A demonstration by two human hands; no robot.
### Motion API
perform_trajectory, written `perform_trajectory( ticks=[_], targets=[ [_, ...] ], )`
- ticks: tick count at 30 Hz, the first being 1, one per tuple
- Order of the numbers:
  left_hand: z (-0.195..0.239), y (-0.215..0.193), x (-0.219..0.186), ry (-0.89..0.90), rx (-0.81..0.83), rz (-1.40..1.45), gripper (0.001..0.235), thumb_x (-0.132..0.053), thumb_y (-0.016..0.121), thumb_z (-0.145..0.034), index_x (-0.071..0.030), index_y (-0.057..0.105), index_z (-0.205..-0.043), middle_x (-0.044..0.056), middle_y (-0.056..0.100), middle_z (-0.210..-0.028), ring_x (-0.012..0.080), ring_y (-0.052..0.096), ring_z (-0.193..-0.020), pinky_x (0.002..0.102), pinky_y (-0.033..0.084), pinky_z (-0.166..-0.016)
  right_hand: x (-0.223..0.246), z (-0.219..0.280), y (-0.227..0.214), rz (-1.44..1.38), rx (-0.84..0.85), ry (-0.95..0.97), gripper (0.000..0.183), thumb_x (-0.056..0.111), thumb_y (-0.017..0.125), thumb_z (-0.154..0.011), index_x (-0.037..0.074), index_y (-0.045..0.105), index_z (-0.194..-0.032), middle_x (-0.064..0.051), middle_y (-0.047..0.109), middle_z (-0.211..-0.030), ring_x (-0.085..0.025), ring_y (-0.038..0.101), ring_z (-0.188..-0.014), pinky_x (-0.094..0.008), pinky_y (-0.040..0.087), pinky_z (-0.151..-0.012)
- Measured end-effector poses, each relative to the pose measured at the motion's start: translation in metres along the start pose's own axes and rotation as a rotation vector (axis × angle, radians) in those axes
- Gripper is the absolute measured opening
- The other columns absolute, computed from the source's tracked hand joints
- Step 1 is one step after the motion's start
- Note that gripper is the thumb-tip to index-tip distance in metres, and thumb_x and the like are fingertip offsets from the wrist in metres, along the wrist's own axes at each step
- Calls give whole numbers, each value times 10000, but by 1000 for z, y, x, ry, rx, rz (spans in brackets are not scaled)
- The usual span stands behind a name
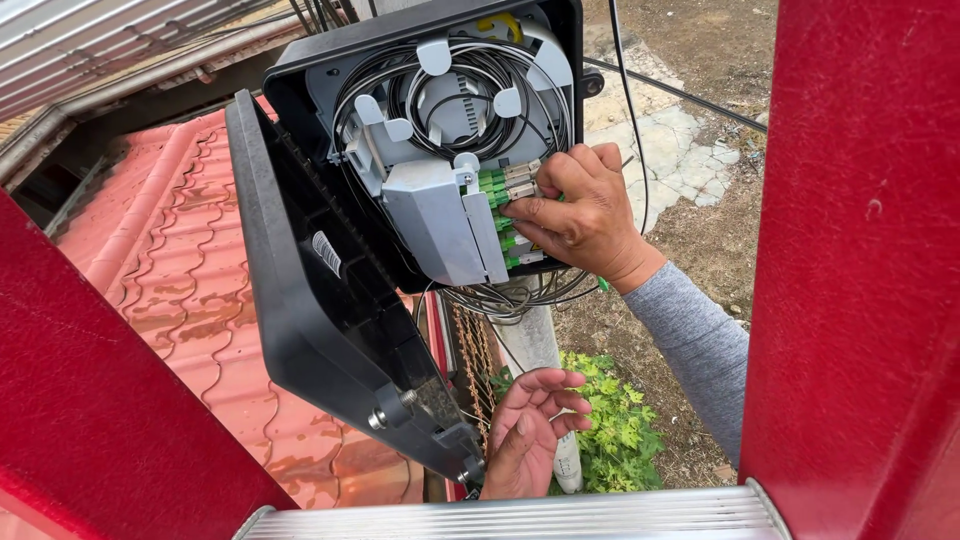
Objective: The person is installing and testing fiber optic cable connections in an outdoor distribution box on a utility pole.
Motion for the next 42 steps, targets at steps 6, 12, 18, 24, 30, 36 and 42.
perform_trajectory(
  ticks=[6,12,18,24,30,36,42],
  targets=[
    [1,-8,-3,56,-59,20,672,-439,695,-974,48,485,-1386,216,584,-1368,239,621,-1149,408,526,-997,-1,-1,1,-5,11,3,251,281,899,-710,296,759,-919,48,459,-885,-184,478,-850,-399,308,-805],
    [2,-9,-4,57,-65,30,653,-425,694,-976,49,491,-1376,213,592,-1351,236,625,-1136,407,527,-991,-10,5,7,-24,51,3,250,205,878,-711,203,751,-925,36,518,-926,-186,524,-900,-401,339,-834],
    [0,-5,-2,55,-40,50,658,-414,694,-974,56,484,-1383,220,582,-1353,238,615,-1144,403,519,-1000,-6,4,4,-34,80,1,326,193,876,-667,155,752,-967,1,522,-954,-214,537,-931,-403,358,-852],
    [1,-6,-3,59,-32,50,669,-424,686,-979,64,475,-1384,224,579,-1353,239,610,-1140,410,518,-999,-2,1,3,5,55,10,266,229,890,-699,215,760,-931,20,494,-917,-201,511,-892,-404,332,-824],
    [3,-6,-5,56,-31,44,675,-433,681,-982,66,474,-1387,226,580,-1352,237,609,-1145,409,522,-1003,4,1,7,37,37,35,244,221,888,-723,225,763,-934,23,472,-909,-206,501,-909,-408,319,-834],
    [5,-10,-4,55,-28,59,675,-433,684,-977,64,476,-1384,216,579,-1357,238,613,-1139,410,524,-997,3,-1,6,12,109,31,293,211,867,-687,179,752,-955,-12,477,-943,-233,513,-932,-423,332,-855],
    [3,-9,-6,61,-45,49,662,-418,685,-982,70,481,-1380,223,582,-1348,236,615,-1130,407,524,-989,17,-7,4,155,51,-14,155,217,817,-797,227,748,-936,11,476,-946,-205,512,-923,-425,349,-872]
  ],
)
Point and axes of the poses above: each hand's wrist, its own z-axis away from the middle knuckle, its own y-axis out of the palm, x = y × z, the point moved 10 cm from there along -z, towards the middle knuckle
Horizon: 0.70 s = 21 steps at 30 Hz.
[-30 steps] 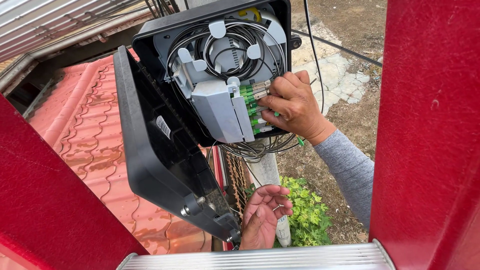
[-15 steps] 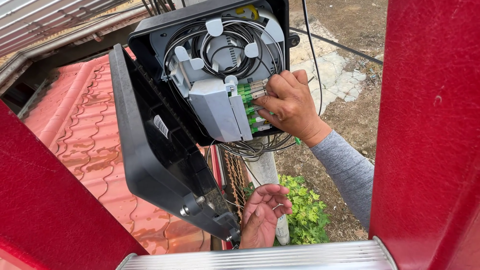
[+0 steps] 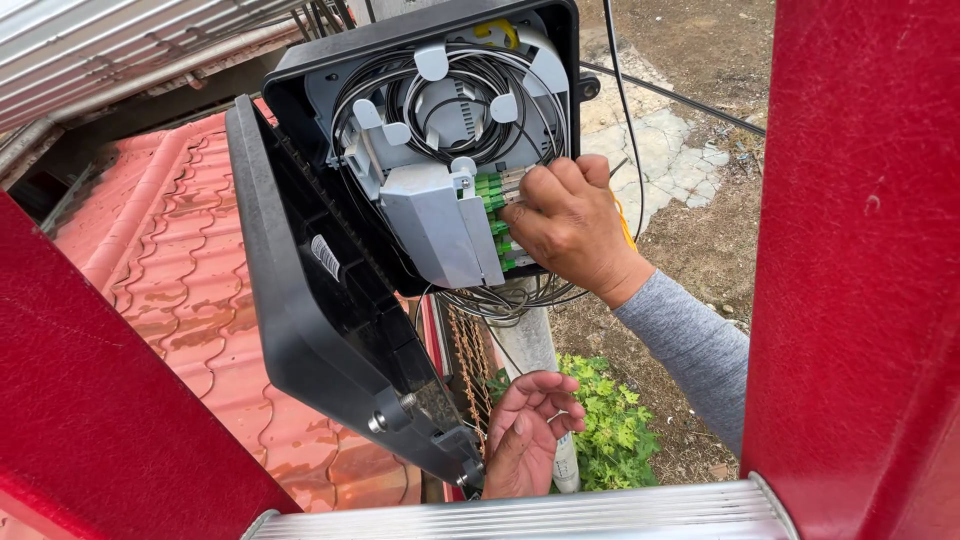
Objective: The person is installing and testing fiber optic cable connections in an outdoor distribution box on a utility pole.
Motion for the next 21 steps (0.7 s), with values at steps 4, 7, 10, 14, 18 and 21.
perform_trajectory(
  ticks=[4,7,10,14,18,21],
  targets=[
    [1,2,0,15,25,26,652,-403,679,-991,77,481,-1385,222,580,-1353,236,617,-1132,405,527,-996,6,5,3,57,26,-34,171,235,795,-811,223,751,-975,2,525,-1022,-199,533,-965,-398,369,-895],
    [5,0,-3,25,29,16,643,-395,677,-993,75,479,-1384,222,581,-1355,235,619,-1133,402,528,-995,9,0,-6,22,51,-40,207,235,802,-825,212,730,-1018,-15,522,-1028,-210,531,-954,-401,375,-880],
    [6,-5,-7,31,13,-1,639,-392,677,-993,74,478,-1381,224,584,-1354,235,620,-1129,402,529,-987,10,-5,-23,-95,64,-30,288,202,766,-816,128,674,-1079,-70,526,-1043,-258,529,-936,-431,383,-855],
    [8,-9,-10,37,20,-7,638,-392,673,-1001,77,482,-1390,224,588,-1354,236,621,-1139,402,529,-991,0,0,-31,-441,55,104,378,16,603,-685,14,496,-1047,-154,501,-1078,-360,525,-984,-490,424,-881],
    [10,-5,-14,34,44,-6,639,-401,663,-1004,68,484,-1399,212,590,-1361,228,621,-1153,393,527,-998,-2,16,-24,-538,156,133,277,-108,607,-847,7,494,-1072,-143,512,-1123,-339,573,-1009,-437,508,-892],
    [11,-6,-13,26,52,-6,635,-398,662,-1005,64,483,-1402,206,591,-1363,223,620,-1154,392,526,-1003,-1,22,-15,-612,258,210,225,-90,707,-905,6,524,-993,-120,564,-1082,-251,676,-969,-320,570,-800]
  ],
)
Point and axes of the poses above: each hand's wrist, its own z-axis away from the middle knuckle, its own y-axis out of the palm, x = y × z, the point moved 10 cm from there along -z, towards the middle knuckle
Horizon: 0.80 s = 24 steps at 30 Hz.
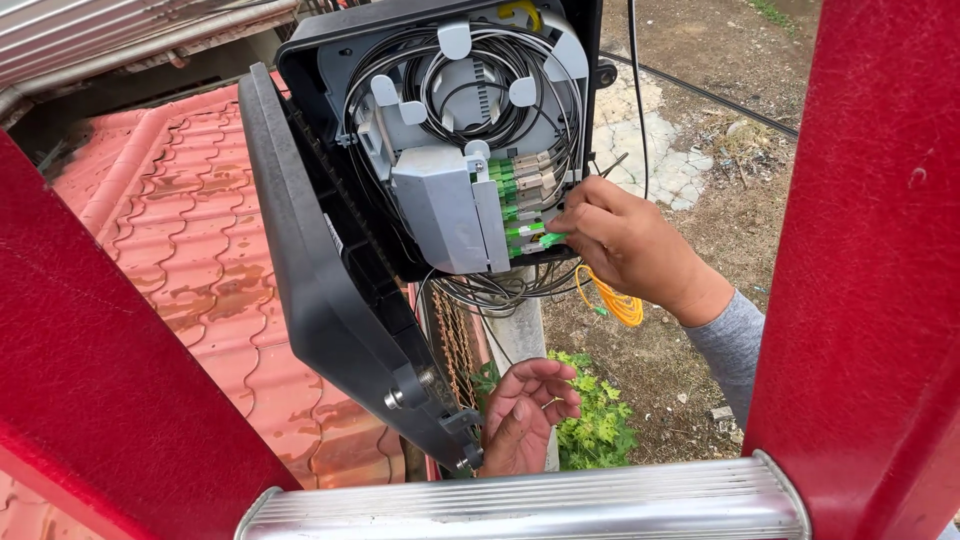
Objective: The person is installing and testing fiber optic cable connections in an outdoor distribution box on a utility pole.
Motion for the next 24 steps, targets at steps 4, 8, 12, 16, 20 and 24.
perform_trajectory(
  ticks=[4,8,12,16,20,24],
  targets=[
    [1,0,0,-3,8,3,621,-384,661,-1009,62,480,-1401,200,590,-1363,221,618,-1149,395,526,-1006,-4,-3,0,-71,-8,97,255,26,812,-827,87,767,-1071,-61,655,-923,-176,671,-779,-288,526,-655],
    [3,1,-3,6,21,-6,605,-370,655,-1020,65,485,-1405,196,590,-1363,217,617,-1152,391,526,-1006,8,-7,0,-120,22,109,283,13,786,-872,83,768,-1146,-71,631,-917,-192,635,-764,-309,501,-640],
    [3,-3,0,7,32,-4,597,-369,645,-1027,67,487,-1403,194,592,-1367,217,620,-1155,391,527,-1004,8,-3,-3,-18,-35,92,251,17,749,-890,76,758,-1134,-76,626,-948,-207,645,-797,-326,521,-666],
    [2,1,-1,2,45,-7,586,-366,631,-1031,65,485,-1400,190,595,-1365,213,622,-1157,391,527,-1007,7,-5,-1,258,-19,27,227,39,750,-893,41,716,-1118,-96,655,-1015,-257,677,-889,-373,559,-729],
    [2,1,-2,3,44,-14,576,-358,624,-1034,67,486,-1398,192,600,-1359,215,624,-1159,391,524,-1010,21,-4,8,603,-7,-181,301,69,721,-851,37,680,-1147,-89,665,-1086,-255,690,-938,-366,572,-756],
    [2,-1,0,-2,41,-15,571,-358,621,-1036,64,488,-1397,190,602,-1353,217,624,-1164,391,524,-1012,22,-9,8,593,-24,-187,203,85,710,-872,76,671,-1071,-40,656,-1041,-218,668,-914,-372,530,-755]
  ],
)
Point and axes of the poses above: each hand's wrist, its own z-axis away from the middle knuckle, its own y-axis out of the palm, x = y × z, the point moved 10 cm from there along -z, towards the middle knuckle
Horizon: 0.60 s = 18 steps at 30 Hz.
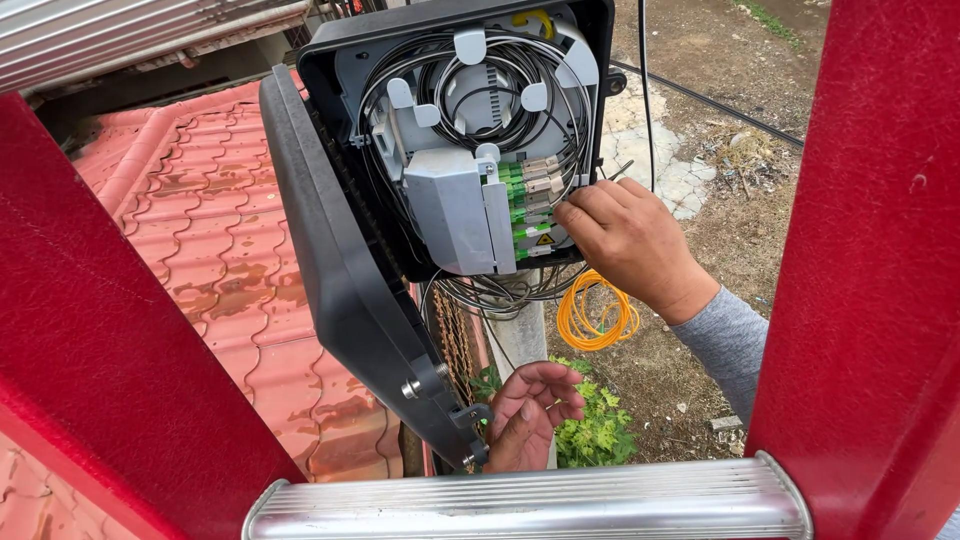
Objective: The person is installing and testing fiber optic cable connections in an outdoor distribution box on a utility pole.
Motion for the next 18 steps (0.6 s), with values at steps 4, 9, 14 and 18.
perform_trajectory(
  ticks=[4,9,14,18],
  targets=[
    [1,0,1,1,0,1,566,-360,623,-1036,62,494,-1391,193,612,-1344,219,627,-1157,391,525,-1008,3,-4,1,105,32,-3,217,95,677,-877,74,670,-1093,-44,642,-1045,-211,624,-931,-369,467,-804],
    [2,-3,1,11,-7,5,565,-361,625,-1037,64,500,-1387,195,617,-1334,222,628,-1156,392,524,-1004,5,-7,4,122,4,9,249,114,652,-900,79,676,-1146,-33,628,-1061,-214,600,-952,-376,437,-826],
    [0,0,0,-15,-14,-21,571,-369,633,-1029,57,500,-1385,190,618,-1326,216,625,-1154,391,520,-1018,4,-8,12,200,22,-6,258,139,648,-927,61,677,-1172,-50,580,-1042,-221,561,-967,-367,437,-862],
    [1,-1,2,-27,-27,-31,578,-371,641,-1024,58,501,-1386,190,622,-1317,216,625,-1151,389,519,-1018,-4,-11,17,197,35,54,225,134,699,-894,109,683,-1117,-43,564,-998,-228,553,-952,-383,407,-857]
  ],
)
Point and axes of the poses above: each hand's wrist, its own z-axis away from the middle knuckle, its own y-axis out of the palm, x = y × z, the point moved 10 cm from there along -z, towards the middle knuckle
